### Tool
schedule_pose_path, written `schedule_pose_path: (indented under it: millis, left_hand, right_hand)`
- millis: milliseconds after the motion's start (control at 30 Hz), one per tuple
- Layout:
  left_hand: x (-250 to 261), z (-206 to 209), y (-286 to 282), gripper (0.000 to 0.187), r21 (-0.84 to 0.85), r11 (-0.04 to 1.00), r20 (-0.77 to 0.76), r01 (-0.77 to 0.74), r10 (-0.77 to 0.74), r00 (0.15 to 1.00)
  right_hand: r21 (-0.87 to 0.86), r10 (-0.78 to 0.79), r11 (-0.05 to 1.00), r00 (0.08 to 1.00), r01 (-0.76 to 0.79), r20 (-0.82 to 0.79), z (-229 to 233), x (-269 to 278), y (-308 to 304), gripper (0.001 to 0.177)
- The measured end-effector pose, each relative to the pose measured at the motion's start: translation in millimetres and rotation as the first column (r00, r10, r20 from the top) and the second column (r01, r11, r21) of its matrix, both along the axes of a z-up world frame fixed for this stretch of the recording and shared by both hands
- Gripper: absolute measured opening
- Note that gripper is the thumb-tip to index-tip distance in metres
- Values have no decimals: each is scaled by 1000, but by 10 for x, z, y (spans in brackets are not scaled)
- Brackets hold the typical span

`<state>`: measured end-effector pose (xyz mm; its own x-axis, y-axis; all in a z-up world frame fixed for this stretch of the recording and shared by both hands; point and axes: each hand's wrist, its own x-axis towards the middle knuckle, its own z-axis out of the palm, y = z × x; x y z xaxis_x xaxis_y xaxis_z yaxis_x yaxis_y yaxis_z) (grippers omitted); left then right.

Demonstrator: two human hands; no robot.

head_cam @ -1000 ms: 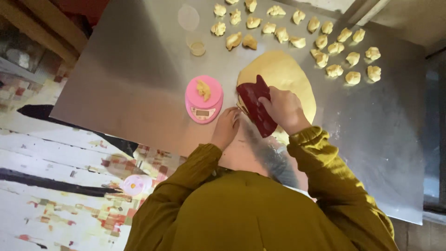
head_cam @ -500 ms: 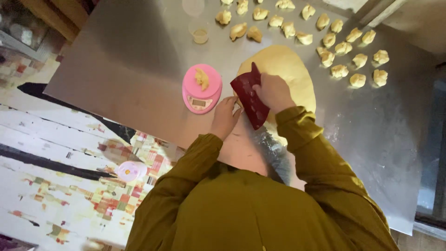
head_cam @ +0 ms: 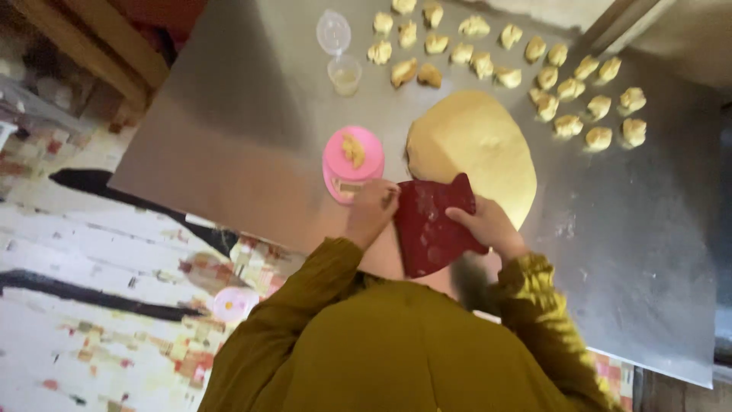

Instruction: The person cuts small pieces of dough from a large mass using a red dough scraper, weighs each piece on a pink digital scale, and places the weighed pieces on the metal countertop. The process is repeated continuously throughout the clip.

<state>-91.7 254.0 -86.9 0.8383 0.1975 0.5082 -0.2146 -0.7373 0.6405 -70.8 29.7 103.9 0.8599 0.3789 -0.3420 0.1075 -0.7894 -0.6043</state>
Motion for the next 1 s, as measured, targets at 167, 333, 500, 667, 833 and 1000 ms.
schedule_pose_path:
  millis: [167,333,500,667,833,1000]
  left_hand:
    - [408,45,955,16,147,944,149,-294,273,951]
    - [296,527,974,80,136,981,108,-137,123,987]
    - [166,679,1211,101,-219,966,-58,-139,129,990]
    - [55,780,1324,78,-193,972,-27,-137,135,991]
    - [62,687,1324,71,-236,964,-20,-121,119,993]
    - [112,556,1231,72,-135,989,156,53,-31,987]
  right_hand:
    - [113,-296,951,952,288,71,-314,119,-71,58]
    - [113,-338,939,931,324,136,-366,199,-103,50]
    - [151,-369,928,902,342,223,-435,183,-211,51]
    - [157,-396,916,895,369,205,-293,104,-78,51]
    - [127,-394,918,893,375,216,-252,133,-81,49]
    - [45,-215,975,887,216,408,-104,70,-220,44]
